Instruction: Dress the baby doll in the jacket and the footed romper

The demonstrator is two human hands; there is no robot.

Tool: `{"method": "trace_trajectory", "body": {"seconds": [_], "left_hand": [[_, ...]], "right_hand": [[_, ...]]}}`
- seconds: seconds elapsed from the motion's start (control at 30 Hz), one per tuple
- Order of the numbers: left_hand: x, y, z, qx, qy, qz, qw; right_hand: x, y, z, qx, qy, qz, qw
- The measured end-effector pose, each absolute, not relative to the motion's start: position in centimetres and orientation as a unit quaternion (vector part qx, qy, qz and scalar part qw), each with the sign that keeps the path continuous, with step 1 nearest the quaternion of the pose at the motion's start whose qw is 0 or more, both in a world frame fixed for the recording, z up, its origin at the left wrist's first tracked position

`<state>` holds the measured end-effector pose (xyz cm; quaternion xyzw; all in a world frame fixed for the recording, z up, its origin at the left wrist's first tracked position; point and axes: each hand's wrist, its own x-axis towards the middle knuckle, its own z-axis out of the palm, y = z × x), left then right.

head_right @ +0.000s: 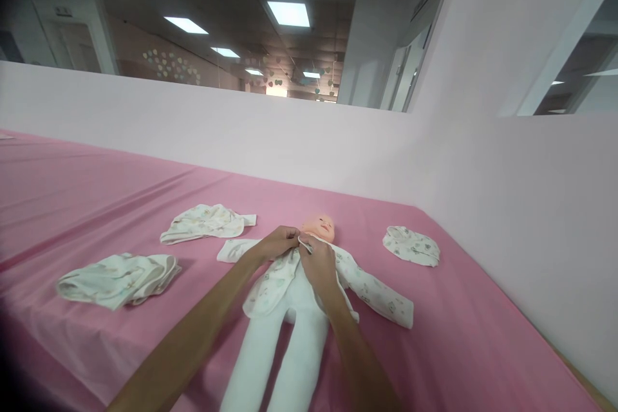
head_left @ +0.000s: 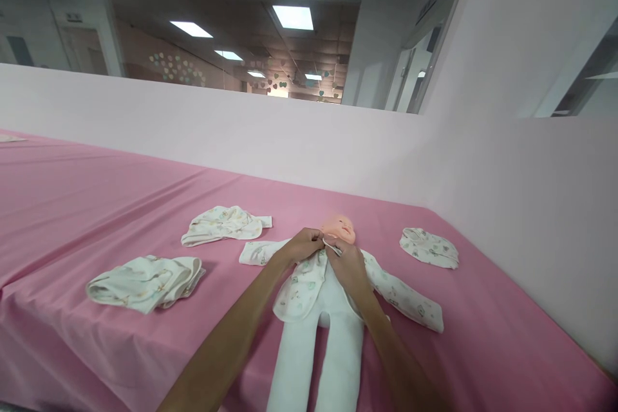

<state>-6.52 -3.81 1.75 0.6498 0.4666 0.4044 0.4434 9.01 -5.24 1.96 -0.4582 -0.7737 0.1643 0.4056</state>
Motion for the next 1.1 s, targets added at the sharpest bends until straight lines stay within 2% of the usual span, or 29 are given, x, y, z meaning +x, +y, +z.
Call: {"method": "trace_trajectory", "body": {"seconds": [0.3, 0.57, 0.8, 0.97, 1.1], "left_hand": [[-7.6, -2.5, 0.8, 0.578, 0.454, 0.396, 0.550], [-7.6, -2.5, 0.6, 0.581, 0.460, 0.408, 0.534], [-7.0, -2.9, 0.9, 0.596, 0.463, 0.413, 0.510], [-6.4, -3.2, 1.1, 0.594, 0.463, 0.433, 0.495], [-6.1, -3.2, 1.0, 0.595, 0.472, 0.441, 0.478]], "right_hand": [[9.0, -5.8, 1.9, -0.457, -0.792, 0.142, 0.378], [9.0, -6.0, 2.2, -0.459, -0.794, 0.160, 0.365], [9.0, -6.2, 1.8, -0.470, -0.767, 0.190, 0.395], [9.0, -6.1, 1.3, -0.504, -0.752, 0.144, 0.401], [9.3, -6.2, 1.0, -0.476, -0.772, 0.109, 0.406]]}}
